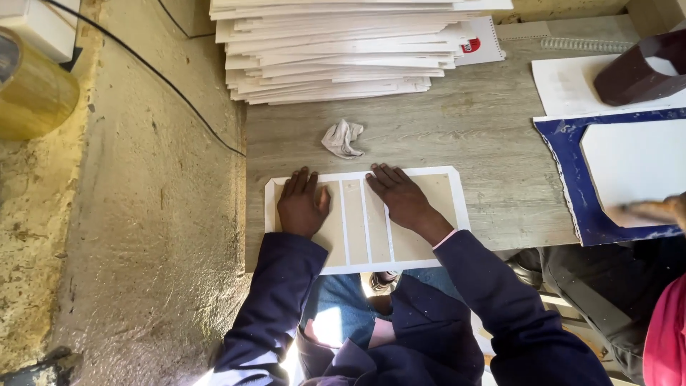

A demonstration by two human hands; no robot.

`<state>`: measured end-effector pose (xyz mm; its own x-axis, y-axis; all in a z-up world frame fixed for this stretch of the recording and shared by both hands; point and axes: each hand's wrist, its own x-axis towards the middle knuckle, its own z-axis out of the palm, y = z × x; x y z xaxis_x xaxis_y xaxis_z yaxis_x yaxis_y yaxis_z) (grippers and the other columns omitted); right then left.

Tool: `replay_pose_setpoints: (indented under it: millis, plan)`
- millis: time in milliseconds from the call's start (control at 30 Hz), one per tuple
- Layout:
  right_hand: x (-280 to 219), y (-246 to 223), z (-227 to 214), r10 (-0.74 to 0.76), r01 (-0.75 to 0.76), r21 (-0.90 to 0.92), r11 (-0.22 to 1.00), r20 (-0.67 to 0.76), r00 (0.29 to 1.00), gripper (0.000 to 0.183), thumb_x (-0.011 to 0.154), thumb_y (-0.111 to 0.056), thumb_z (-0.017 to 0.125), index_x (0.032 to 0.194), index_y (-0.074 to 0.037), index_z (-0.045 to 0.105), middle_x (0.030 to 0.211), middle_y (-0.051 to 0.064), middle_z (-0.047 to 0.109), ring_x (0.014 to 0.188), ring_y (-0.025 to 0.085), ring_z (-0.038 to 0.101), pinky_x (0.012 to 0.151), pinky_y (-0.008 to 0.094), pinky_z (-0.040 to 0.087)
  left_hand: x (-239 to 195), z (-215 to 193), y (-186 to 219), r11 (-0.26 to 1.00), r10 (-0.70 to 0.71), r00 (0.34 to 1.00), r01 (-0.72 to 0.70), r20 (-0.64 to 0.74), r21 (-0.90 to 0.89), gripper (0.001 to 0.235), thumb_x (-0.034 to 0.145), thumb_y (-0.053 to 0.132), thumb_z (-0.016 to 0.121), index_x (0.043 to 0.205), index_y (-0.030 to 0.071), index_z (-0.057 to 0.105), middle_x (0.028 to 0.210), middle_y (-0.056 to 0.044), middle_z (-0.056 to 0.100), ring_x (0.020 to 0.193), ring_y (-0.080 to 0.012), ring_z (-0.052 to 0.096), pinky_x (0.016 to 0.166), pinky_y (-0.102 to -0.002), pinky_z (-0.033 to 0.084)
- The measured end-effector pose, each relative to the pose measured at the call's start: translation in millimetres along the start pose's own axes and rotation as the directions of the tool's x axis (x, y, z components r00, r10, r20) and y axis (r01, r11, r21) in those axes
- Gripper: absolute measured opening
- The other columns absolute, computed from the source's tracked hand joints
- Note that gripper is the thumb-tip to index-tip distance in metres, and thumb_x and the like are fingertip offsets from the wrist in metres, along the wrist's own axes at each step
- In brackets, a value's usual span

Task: Assembling paper folders by applying adhesive to templates and folding the edges manually.

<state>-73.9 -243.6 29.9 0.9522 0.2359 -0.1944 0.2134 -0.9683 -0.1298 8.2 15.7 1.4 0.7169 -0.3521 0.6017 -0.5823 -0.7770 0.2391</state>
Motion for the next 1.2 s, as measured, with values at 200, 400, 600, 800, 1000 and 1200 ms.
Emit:
replay_pose_setpoints:
  millis: [200,400,600,800,1000,1200]
  plan:
    - [25,-8,-20,-0.061,0.022,-0.257,0.966,-0.141,0.988,0.037,0.103,-0.008,0.059,0.137,-0.012,0.071,0.144,0.01,0.071,0.134,0.027,0.068,0.121,0.044,0.045,0,12,-4,1.0,-0.003,0.996,0.005,-0.088,0.023,0.031,0.085,0.026,0.081,0.112,0.011,0.086,0.116,-0.014,0.083,0.112,-0.0321,0.079,0.098,-0.042,0.063]
    - [104,3,-65,-0.041,0.179,0.3,0.937,-0.415,0.909,0.045,0.107,-0.015,0.067,0.151,-0.009,0.062,0.159,0.022,0.056,0.148,0.047,0.051,0.119,0.056,0.045,-2,15,-5,1.0,0.019,0.989,-0.018,-0.15,0.008,0.027,0.082,0.024,0.08,0.106,0.011,0.087,0.111,-0.014,0.083,0.106,-0.0326,0.08,0.096,-0.041,0.063]
    - [104,-6,-21,-0.24,0.428,0.388,0.816,-0.446,0.862,0.021,0.095,-0.025,0.083,0.106,-0.008,0.077,0.11,0.016,0.072,0.108,0.045,0.066,0.096,0.052,0.056,0,4,0,0.999,-0.041,0.991,0.042,-0.127,0.002,0.021,0.082,0.019,0.077,0.1,0.015,0.087,0.109,-0.008,0.084,0.106,-0.0279,0.081,0.095,-0.04,0.064]
    - [-18,128,-34,-0.044,0.222,0.479,0.85,-0.355,0.934,0.022,0.091,-0.025,0.085,0.099,-0.006,0.077,0.099,0.019,0.072,0.103,0.047,0.067,0.096,0.054,0.054,4,2,3,0.998,-0.058,0.993,0.055,-0.105,-0.031,0.027,0.083,0.015,0.077,0.109,0.013,0.087,0.114,-0.01,0.084,0.109,-0.031,0.08,0.097,-0.043,0.063]
    - [-2,162,-2,0.324,-0.285,0.28,0.917,-0.102,0.941,0.022,0.09,-0.025,0.083,0.105,-0.01,0.077,0.109,0.019,0.075,0.106,0.044,0.074,0.09,0.056,0.057,3,3,6,0.999,-0.053,0.992,0.054,-0.117,0.006,0.025,0.085,0.015,0.079,0.108,0.012,0.087,0.115,-0.011,0.084,0.109,-0.0303,0.08,0.096,-0.042,0.063]
    - [102,2,10,-0.006,0.151,0.432,0.889,-0.32,0.948,0.021,0.091,-0.021,0.083,0.104,-0.006,0.076,0.104,0.017,0.07,0.105,0.044,0.07,0.094,0.049,0.056,0,9,4,0.998,-0.051,0.99,0.054,-0.129,0.025,0.023,0.086,0.016,0.078,0.108,0.013,0.087,0.115,-0.01,0.084,0.111,-0.0295,0.079,0.098,-0.043,0.063]
